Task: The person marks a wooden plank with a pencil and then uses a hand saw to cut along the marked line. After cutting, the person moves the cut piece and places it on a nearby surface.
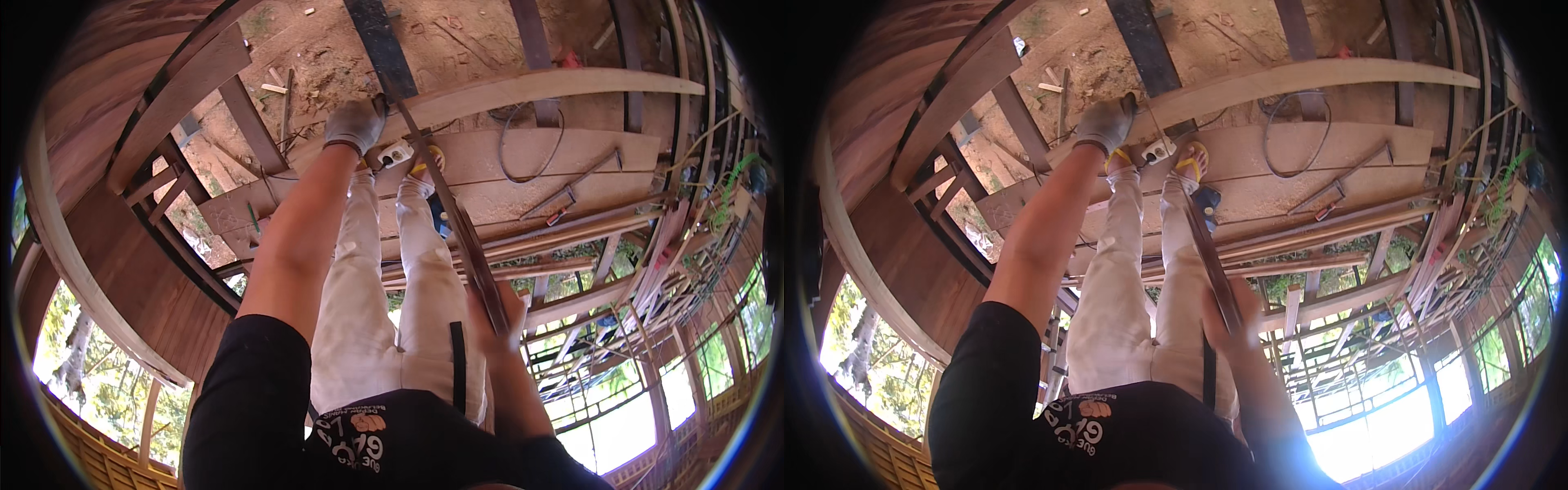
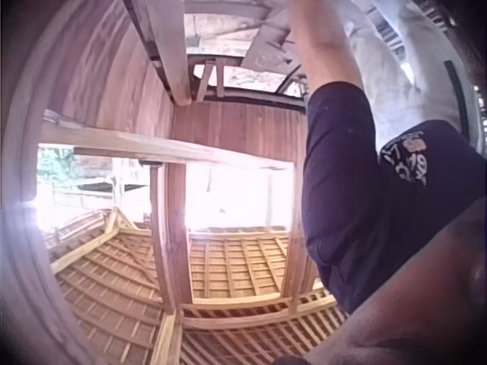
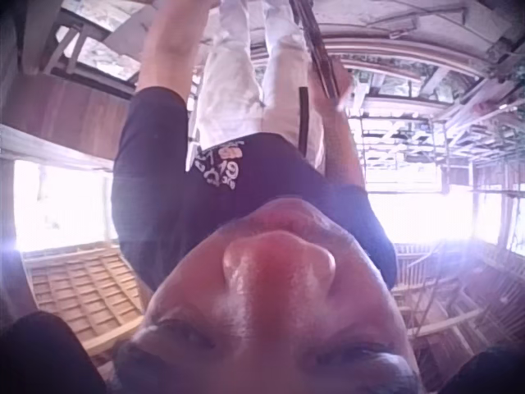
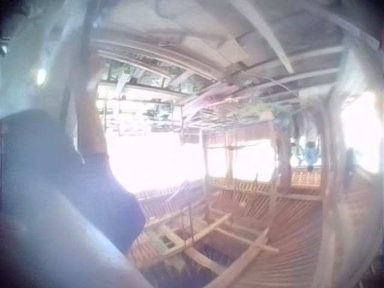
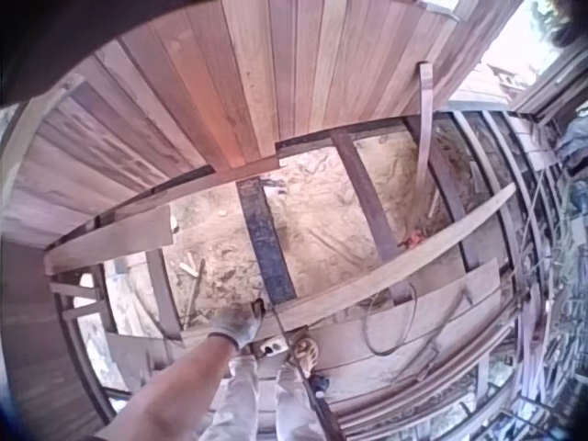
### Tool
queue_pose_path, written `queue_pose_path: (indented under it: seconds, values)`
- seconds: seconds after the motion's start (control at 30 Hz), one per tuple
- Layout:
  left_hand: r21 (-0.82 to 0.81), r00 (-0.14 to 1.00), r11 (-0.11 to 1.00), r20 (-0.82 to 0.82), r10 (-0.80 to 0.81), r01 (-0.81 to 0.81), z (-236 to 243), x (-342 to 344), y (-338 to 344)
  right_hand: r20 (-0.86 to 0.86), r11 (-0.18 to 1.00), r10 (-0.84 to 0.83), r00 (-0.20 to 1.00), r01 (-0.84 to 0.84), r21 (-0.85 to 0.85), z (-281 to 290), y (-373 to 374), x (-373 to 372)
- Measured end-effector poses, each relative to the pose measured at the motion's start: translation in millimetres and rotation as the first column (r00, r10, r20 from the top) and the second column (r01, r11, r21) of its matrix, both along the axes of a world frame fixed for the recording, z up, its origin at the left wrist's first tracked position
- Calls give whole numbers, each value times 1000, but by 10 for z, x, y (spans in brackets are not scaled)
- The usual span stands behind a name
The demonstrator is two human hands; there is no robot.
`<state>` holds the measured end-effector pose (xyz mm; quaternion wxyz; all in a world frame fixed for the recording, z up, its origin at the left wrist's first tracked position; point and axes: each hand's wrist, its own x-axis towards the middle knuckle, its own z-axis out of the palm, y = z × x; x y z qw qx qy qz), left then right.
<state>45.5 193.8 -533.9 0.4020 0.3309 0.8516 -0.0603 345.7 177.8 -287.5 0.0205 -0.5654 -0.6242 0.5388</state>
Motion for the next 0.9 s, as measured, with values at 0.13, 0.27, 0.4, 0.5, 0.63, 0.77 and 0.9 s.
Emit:
queue_pose_path:
  seconds: [0.13, 0.27, 0.4, 0.5, 0.63, 0.77, 0.9]
  values:
    - [-15, 999, 999, 14, -30, 30, 69, 43, 63, 144, 957, 212, 967, -235, 172, 189, -97, 272]
    - [46, 999, 998, 8, -41, 41, 2, 58, 14, -73, 999, -52, 996, 53, 15, -920, 285, -700]
    - [2, 997, 997, 28, -74, 74, 122, 110, -70, -78, 996, 43, 996, -37, 81, -633, 152, -418]
    - [20, 998, 998, -13, -67, 67, -3, 42, -15, 76, 980, 128, 989, -138, 143, 150, -72, 96]
    - [27, 998, 998, 11, -56, 55, 3, 69, 0, -2, 991, 101, 995, -100, 84, -287, 8, -13]
    - [52, 989, 988, -23, -148, 149, -289, 29, -84, -108, 998, -53, 993, 48, -49, -1095, 335, -688]
    - [42, 974, 973, -11, -226, 226, -239, 21, -158, 5, 986, 135, 991, -135, 98, -142, -63, 70]
